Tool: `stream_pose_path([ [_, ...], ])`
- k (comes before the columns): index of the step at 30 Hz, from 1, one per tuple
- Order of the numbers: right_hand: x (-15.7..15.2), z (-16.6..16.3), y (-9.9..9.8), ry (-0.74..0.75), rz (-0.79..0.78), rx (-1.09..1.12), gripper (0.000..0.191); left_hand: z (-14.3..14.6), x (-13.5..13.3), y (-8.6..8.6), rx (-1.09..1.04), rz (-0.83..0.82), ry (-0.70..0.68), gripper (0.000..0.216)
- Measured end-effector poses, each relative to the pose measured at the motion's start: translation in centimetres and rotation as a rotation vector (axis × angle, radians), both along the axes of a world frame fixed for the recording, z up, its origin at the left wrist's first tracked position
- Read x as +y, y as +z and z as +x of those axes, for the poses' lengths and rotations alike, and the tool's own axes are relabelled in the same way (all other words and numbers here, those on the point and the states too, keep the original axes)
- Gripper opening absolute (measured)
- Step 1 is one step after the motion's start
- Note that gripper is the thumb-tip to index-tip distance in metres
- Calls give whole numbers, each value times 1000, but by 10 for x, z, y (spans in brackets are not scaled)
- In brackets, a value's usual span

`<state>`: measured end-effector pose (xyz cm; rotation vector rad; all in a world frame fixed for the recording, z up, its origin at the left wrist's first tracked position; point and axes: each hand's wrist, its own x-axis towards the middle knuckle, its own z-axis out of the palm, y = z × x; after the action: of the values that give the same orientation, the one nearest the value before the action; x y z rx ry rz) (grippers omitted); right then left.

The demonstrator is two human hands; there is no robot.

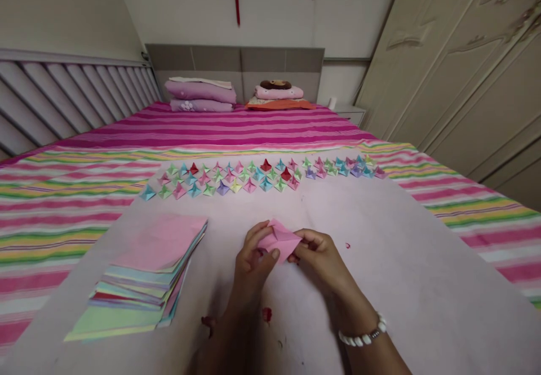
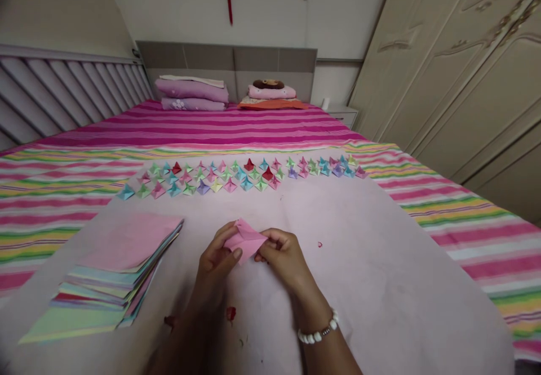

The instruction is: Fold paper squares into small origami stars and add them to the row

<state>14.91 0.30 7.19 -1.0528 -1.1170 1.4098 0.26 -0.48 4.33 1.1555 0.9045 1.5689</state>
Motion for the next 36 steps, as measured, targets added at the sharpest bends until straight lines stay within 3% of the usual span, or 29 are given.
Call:
stream_pose_path([
  [16, -2, 0, 2, -30, 10, -6, 8, -6, -3, 4, 189, 105, -114, 23],
  [21, -2, -1, 5, -20, 13, -17, 13, -4, -3, 7, 210, 21, -58, 23],
  [25, -3, -1, 4, 24, 30, -9, 15, -1, -1, 5, 218, 38, -23, 7],
  [33, -4, 1, 0, 168, 81, 113, 19, 0, 1, 2, 220, 33, 44, 5],
  [36, -3, 0, -1, 92, 84, 34, 20, 2, 0, 0, 228, 43, 34, 5],
])
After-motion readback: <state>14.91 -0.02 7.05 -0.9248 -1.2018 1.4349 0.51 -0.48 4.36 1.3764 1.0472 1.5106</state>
